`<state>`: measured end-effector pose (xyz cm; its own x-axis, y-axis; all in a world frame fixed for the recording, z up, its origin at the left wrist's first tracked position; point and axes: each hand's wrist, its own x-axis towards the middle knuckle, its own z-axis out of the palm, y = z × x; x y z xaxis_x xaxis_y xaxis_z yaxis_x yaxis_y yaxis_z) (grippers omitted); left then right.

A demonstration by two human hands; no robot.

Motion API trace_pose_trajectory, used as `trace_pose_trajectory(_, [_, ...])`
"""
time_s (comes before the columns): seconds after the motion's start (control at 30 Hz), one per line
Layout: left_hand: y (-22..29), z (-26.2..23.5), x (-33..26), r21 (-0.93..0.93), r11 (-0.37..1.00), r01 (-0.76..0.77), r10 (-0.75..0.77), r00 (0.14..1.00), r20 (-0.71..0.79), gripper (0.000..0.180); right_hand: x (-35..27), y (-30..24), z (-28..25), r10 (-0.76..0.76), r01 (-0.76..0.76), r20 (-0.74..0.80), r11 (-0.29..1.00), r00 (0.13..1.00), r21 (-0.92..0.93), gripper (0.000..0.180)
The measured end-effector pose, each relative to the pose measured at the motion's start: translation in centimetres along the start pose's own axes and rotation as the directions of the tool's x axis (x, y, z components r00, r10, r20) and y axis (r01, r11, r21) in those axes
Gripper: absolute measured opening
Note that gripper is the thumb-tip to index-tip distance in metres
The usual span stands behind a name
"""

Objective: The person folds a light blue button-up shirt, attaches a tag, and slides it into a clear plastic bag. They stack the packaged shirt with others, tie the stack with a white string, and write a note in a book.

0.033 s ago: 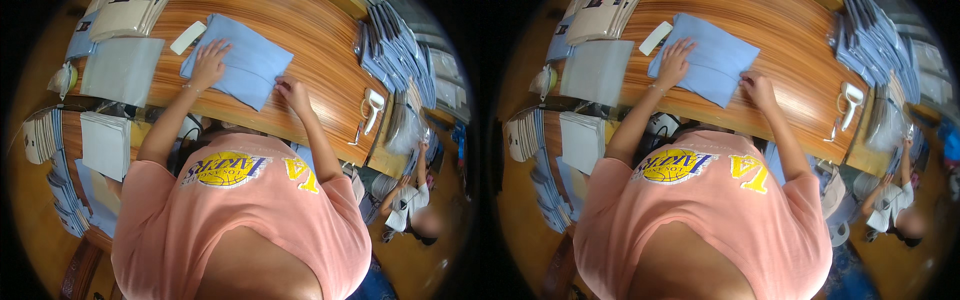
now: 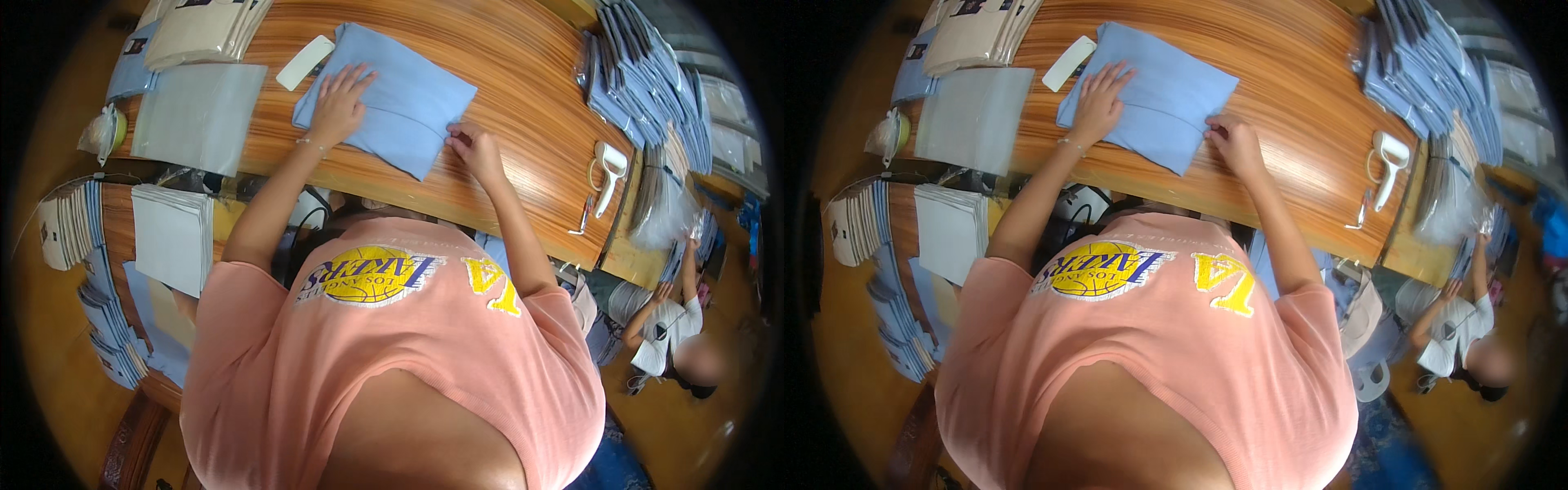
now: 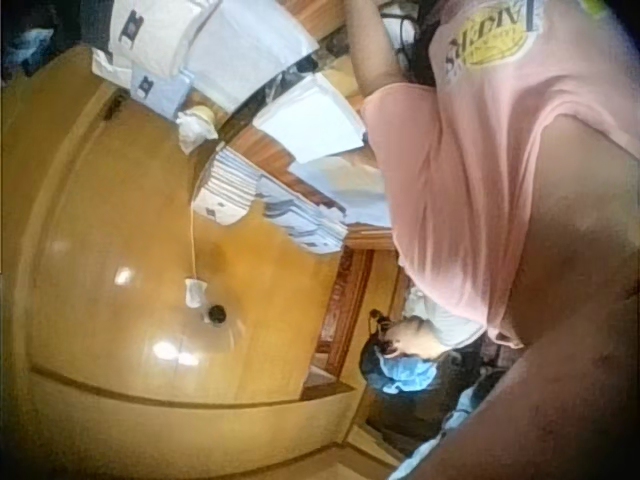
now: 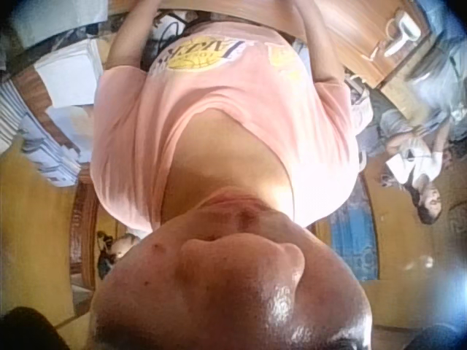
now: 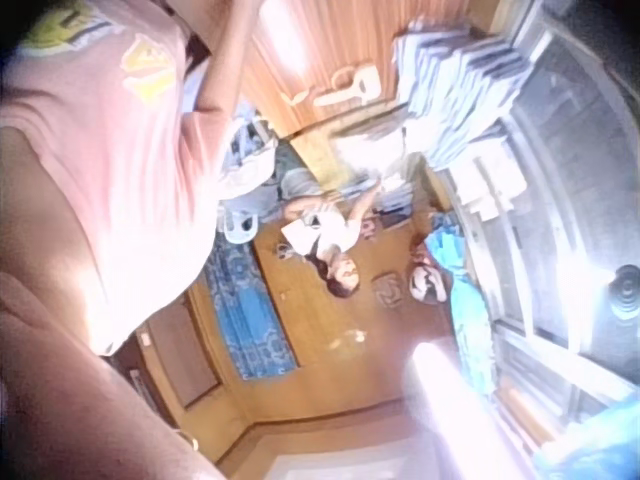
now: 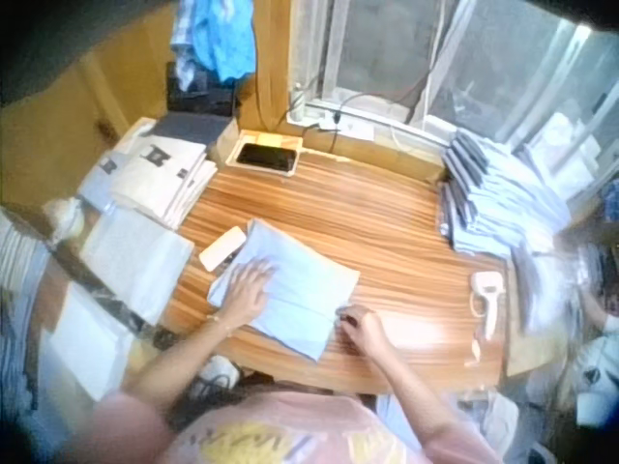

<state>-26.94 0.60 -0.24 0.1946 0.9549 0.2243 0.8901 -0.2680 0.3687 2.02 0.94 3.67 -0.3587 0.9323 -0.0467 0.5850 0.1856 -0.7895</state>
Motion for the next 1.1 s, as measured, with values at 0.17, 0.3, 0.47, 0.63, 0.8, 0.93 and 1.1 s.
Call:
trace_pose_trajectory(0.17, [0.1,-0.1,0.4,0.016,1.0,-0.022,0.022,1.0,-0.002,0.056,-0.7,0.7,1.5,0.049,-0.048,-0.071,0.999,0.996,0.012,0.02])
trace_pose_trajectory(0.3, [-0.1,0.2,0.1,0.021,0.999,-0.024,0.025,0.999,-0.025,0.054,-0.8,0.3,1.8,-0.057,0.056,-0.019,0.996,0.998,-0.068,0.016])
trace_pose_trajectory(0.47, [-0.2,0.3,0.0,0.022,0.999,-0.029,0.03,0.999,-0.03,0.054,-2.1,-0.1,2.1,-0.301,0.294,-0.087,0.952,0.95,-0.085,0.017])
trace_pose_trajectory(0.63, [0.4,0.4,0.0,0.016,1.0,-0.007,0.007,1.0,-0.03,0.055,-2.2,0.5,2.5,-0.086,0.088,-0.265,0.996,0.96,-0.006,0.013])
trace_pose_trajectory(0.8, [1.4,0.9,-0.5,0.019,0.997,0.077,-0.076,0.995,-0.063,0.054,-3.5,1.4,5.1,-0.091,0.034,-0.389,0.988,0.917,-0.15,0.01])
trace_pose_trajectory(0.93, [1.4,0.8,-0.3,0.021,0.997,0.077,-0.076,0.996,-0.055,0.055,-4.5,1.7,4.9,-0.093,0.023,-0.306,0.974,0.947,-0.223,0.012])
trace_pose_trajectory(1.1, [1.8,1.0,-0.6,0.039,0.994,0.104,-0.101,0.993,-0.059,0.055,-3.6,0.7,3.6,-0.212,0.098,-0.403,0.954,0.89,-0.285,0.013])
